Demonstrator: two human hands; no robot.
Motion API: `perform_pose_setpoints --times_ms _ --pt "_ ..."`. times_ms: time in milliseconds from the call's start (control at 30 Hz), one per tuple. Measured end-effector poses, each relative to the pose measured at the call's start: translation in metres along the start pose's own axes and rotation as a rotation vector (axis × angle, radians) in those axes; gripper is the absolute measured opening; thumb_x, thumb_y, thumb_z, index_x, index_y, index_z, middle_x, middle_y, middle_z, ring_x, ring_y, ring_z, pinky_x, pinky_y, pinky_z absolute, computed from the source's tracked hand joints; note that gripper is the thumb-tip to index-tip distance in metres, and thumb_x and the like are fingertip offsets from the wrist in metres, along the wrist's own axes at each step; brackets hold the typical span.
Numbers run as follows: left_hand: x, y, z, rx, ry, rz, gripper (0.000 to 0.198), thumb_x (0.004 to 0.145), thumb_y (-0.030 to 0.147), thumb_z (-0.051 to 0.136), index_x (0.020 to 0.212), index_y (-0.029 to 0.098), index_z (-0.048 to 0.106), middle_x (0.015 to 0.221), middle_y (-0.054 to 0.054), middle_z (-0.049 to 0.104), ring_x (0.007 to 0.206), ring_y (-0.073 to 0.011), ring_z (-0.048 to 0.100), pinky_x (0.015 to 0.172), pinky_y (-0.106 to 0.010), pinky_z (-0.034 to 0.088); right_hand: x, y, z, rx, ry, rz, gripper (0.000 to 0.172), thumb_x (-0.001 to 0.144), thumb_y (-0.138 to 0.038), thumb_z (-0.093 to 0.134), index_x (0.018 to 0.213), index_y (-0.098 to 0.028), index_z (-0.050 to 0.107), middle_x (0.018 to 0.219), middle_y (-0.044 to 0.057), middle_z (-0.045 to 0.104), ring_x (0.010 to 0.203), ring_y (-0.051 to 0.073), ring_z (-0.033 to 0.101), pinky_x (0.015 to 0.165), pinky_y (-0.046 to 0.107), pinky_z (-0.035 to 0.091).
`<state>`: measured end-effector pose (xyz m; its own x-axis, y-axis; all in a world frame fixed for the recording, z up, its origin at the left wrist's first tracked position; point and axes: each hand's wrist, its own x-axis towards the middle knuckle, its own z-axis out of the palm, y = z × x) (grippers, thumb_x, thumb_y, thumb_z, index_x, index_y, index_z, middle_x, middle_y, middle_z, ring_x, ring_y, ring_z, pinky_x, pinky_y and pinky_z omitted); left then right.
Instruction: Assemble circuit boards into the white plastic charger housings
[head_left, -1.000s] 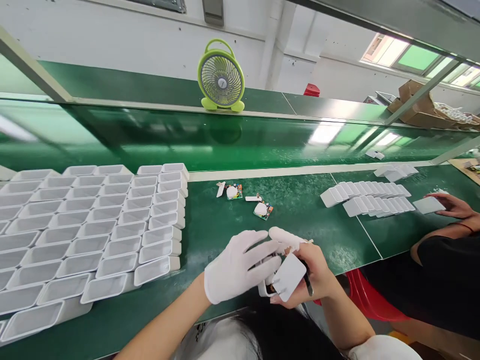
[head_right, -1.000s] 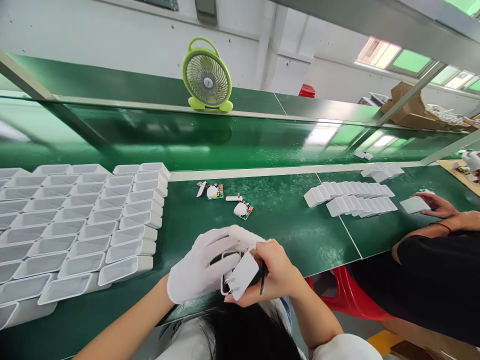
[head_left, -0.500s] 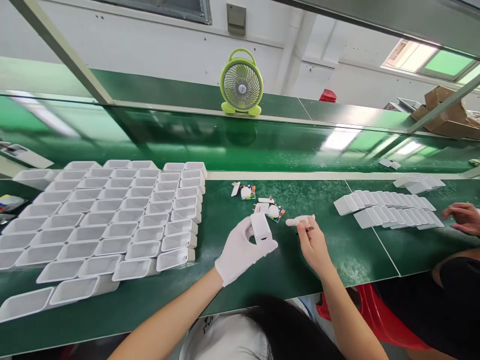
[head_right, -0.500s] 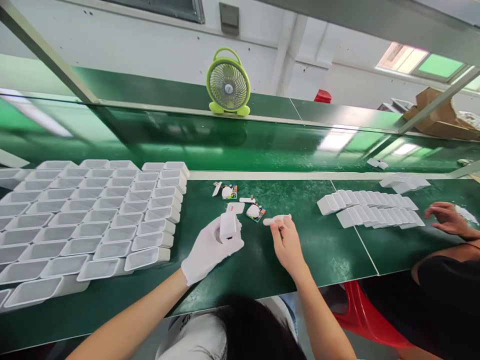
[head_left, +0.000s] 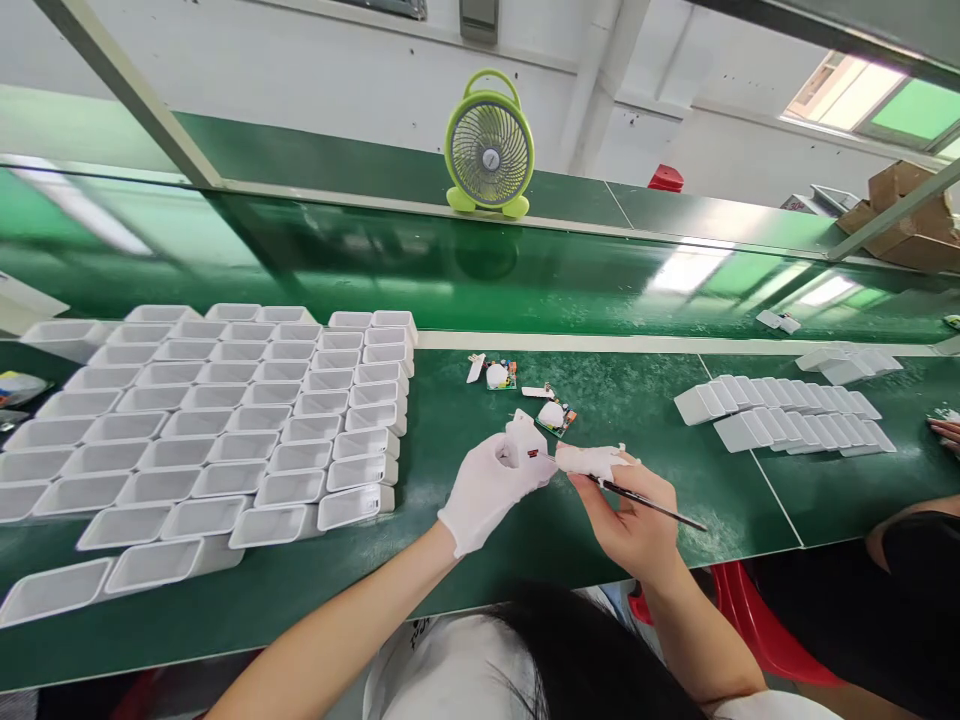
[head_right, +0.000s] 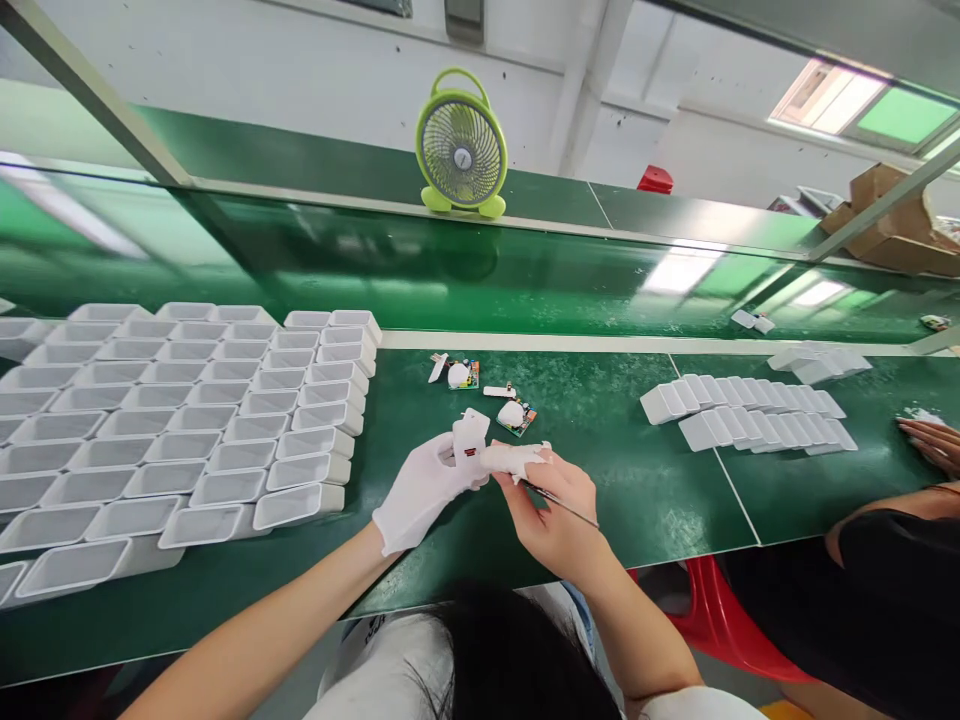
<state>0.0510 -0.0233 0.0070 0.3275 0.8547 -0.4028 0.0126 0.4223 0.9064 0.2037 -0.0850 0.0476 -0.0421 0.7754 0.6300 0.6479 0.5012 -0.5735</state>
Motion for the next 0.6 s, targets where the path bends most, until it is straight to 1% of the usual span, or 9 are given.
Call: perform_pose_setpoints --times_ms 67,100,233,267,400,500,600 --pt "0.0017 -0.0031 -0.0001 0.013 0.026 0.005 0.037 0.062 0.042 0.084 0.081 0.016 0.065 0.072 0.000 0.067 0.067 -0.0153 0.058 0.061 -0.026 0.045 0.0002 0.0028 0.0039 -0.059 -0.021 -0.050 0.024 0.089 -0.004 0.064 0.103 -0.023 0.068 0.099 0.007 0.080 0.087 0.021 0.077 0.072 0.030 0.062" --pt "0.0026 -0.0047 -0.0002 0.021 0.039 0.009 0.038 0.062 0.043 0.085 0.081 0.016 0.066 0.072 0.000 0.068 0.069 -0.0157 0.059 0.062 -0.027 0.045 0.0001 0.0037 0.0051 -0.105 -0.033 -0.068 0.023 0.090 -0.004 0.064 0.102 -0.023 0.067 0.097 0.007 0.080 0.085 0.021 0.077 0.071 0.029 0.061" --pt "0.0046 -0.0088 0.0003 0.048 0.086 0.033 0.040 0.059 0.046 0.087 0.075 0.018 0.064 0.070 0.001 0.066 0.069 -0.0163 0.060 0.063 -0.027 0.047 0.0002 0.0033 0.0068 -0.258 -0.070 -0.100 0.016 0.092 -0.007 0.061 0.090 -0.023 0.060 0.077 0.003 0.073 0.074 0.020 0.074 0.064 0.028 0.058" --pt "0.0046 -0.0090 0.0007 0.054 0.095 0.040 0.040 0.058 0.046 0.087 0.074 0.018 0.063 0.069 0.002 0.065 0.068 -0.0162 0.060 0.062 -0.026 0.047 0.0003 0.0026 0.0072 -0.272 -0.077 -0.101 0.016 0.092 -0.007 0.059 0.089 -0.023 0.059 0.075 0.003 0.072 0.073 0.020 0.073 0.062 0.027 0.057" --pt "0.0044 -0.0079 0.0020 0.091 0.124 0.061 0.038 0.058 0.043 0.087 0.071 0.018 0.061 0.068 0.003 0.063 0.066 -0.0145 0.057 0.060 -0.025 0.044 0.0013 0.0001 0.0103 -0.316 -0.098 -0.121 0.015 0.094 -0.007 0.054 0.093 -0.022 0.056 0.084 0.005 0.072 0.070 0.017 0.070 0.057 0.025 0.053" --pt "0.0049 -0.0082 0.0026 0.125 0.131 0.063 0.037 0.059 0.043 0.085 0.071 0.018 0.061 0.069 0.003 0.062 0.065 -0.0135 0.054 0.059 -0.024 0.042 0.0033 -0.0017 0.0119 -0.355 -0.114 -0.140 0.016 0.094 -0.006 0.053 0.094 -0.022 0.054 0.081 0.005 0.069 0.068 0.017 0.066 0.054 0.024 0.050" --pt "0.0055 -0.0103 0.0024 0.157 0.139 0.067 0.039 0.059 0.044 0.085 0.067 0.019 0.056 0.067 0.005 0.057 0.064 -0.0122 0.049 0.057 -0.024 0.038 0.0073 -0.0039 0.0116 -0.391 -0.134 -0.169 0.017 0.093 -0.005 0.052 0.096 -0.021 0.054 0.078 0.004 0.066 0.066 0.017 0.064 0.052 0.025 0.047"
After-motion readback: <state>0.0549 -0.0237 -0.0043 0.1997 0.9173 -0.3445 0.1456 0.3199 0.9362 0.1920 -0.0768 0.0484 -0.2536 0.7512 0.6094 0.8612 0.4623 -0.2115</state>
